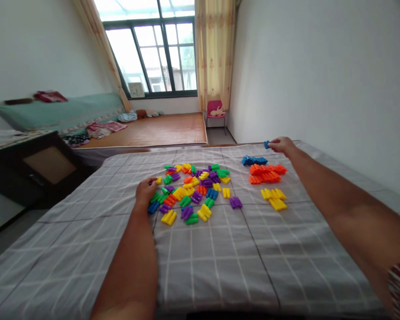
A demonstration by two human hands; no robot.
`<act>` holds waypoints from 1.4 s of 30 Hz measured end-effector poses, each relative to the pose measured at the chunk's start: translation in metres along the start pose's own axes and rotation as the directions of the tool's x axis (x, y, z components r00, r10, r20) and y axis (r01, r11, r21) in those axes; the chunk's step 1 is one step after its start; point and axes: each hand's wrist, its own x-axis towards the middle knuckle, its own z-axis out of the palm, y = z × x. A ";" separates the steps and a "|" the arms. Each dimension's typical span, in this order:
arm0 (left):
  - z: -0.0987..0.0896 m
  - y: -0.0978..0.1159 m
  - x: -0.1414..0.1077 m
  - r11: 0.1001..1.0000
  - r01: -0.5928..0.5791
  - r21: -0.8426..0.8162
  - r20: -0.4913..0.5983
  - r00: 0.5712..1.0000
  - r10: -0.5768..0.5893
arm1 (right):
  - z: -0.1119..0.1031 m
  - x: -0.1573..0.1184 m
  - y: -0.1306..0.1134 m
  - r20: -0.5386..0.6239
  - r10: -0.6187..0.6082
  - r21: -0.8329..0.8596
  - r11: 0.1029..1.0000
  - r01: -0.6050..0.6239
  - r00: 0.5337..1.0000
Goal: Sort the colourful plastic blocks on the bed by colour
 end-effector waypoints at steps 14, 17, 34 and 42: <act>0.000 -0.007 0.005 0.987 -0.056 0.148 -0.013 0.998 0.058 | 0.028 0.007 0.030 0.287 0.092 -0.216 0.976 -0.029 0.954; 0.000 -0.006 0.006 0.986 -0.049 0.162 -0.006 0.999 0.051 | 0.027 0.005 0.022 0.314 0.114 -0.254 0.967 -0.033 0.942; 0.006 -0.002 0.001 0.996 -0.051 0.069 -0.004 0.999 0.051 | 0.076 -0.118 -0.103 0.586 -0.669 0.022 0.577 0.816 0.457; 0.007 0.002 -0.007 0.999 -0.046 0.000 0.011 0.999 0.046 | 0.131 -0.205 -0.147 0.756 -0.650 0.333 0.281 0.900 -0.077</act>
